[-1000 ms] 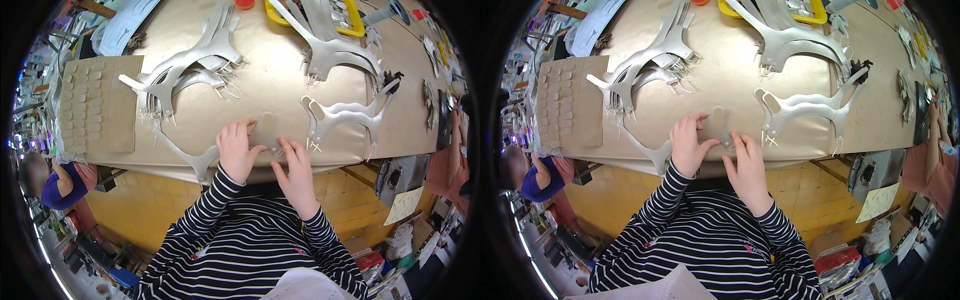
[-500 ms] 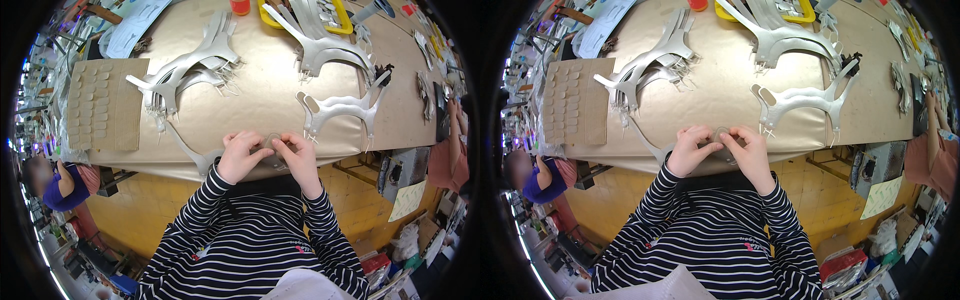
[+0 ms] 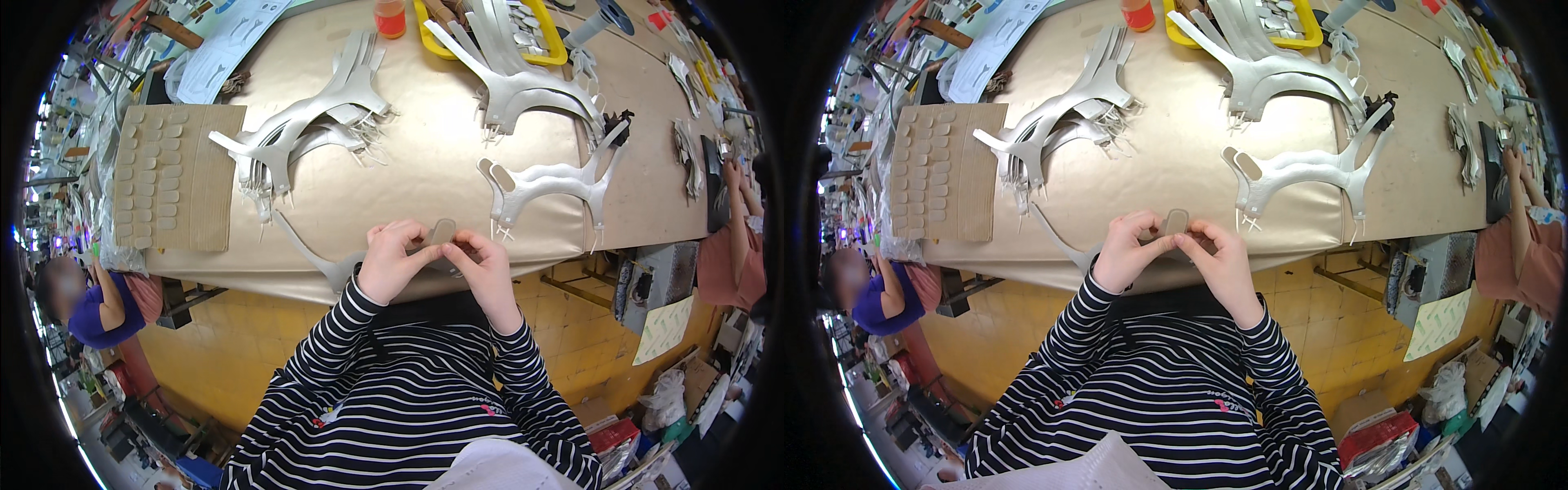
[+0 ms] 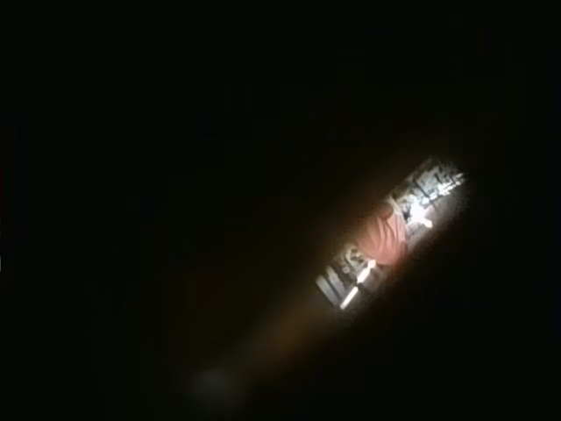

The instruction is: The person repeatedly picks up white plastic frames and small white inserts, aligns the inserts into slots on the frames, and places the assembled units on the table. The person handles the parts one at a time, turning them over to fit the inserts and setting them aside after each assembly.

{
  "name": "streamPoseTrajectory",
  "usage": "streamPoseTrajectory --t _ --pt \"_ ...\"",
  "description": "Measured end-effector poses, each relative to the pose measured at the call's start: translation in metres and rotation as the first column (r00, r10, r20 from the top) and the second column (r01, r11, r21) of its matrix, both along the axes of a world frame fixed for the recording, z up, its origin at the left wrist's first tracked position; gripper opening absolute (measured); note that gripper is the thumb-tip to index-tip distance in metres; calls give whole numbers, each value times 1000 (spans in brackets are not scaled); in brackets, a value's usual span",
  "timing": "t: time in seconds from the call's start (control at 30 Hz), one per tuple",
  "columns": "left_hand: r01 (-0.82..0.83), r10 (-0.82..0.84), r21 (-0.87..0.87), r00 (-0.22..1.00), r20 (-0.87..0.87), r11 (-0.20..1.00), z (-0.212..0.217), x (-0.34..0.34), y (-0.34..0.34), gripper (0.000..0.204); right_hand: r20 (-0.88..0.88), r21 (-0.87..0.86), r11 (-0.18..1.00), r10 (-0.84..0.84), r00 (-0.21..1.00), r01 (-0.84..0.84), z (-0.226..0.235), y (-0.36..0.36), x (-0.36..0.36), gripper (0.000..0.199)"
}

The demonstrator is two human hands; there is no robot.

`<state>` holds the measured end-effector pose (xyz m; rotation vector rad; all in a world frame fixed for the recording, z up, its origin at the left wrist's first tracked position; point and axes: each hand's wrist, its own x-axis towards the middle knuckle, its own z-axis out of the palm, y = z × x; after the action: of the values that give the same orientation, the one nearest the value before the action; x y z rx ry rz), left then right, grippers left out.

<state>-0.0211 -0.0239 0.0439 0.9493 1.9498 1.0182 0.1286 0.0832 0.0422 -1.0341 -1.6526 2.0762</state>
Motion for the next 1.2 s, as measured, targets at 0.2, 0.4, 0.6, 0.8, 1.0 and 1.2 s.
streamPoseTrajectory --t 0.2,0.4,0.6,0.8,1.0,1.2 --pt "3 -3 1 999 34 1000 -2 1 2 36 41 -20 999 -38 998 39 -3 0 -2 18" --pt "2 9 -65 986 168 998 -5 0 0 38 46 -29 998 -59 997 60 -4 1 -5 22" --pt "-63 62 -13 886 460 998 -5 -5 -2 28 64 -99 994 -43 997 50 2 4 -4 21" --pt "-136 92 65 889 449 989 -1 -14 0 25 126 167 977 111 986 -132 13 8 3 16" --pt "-227 265 298 959 -96 927 1 -56 -4 24 61 574 817 -100 993 47 31 70 45 13" --pt "-334 407 287 878 -250 898 5 -116 -20 22 26 522 804 -350 936 285 40 133 78 10"
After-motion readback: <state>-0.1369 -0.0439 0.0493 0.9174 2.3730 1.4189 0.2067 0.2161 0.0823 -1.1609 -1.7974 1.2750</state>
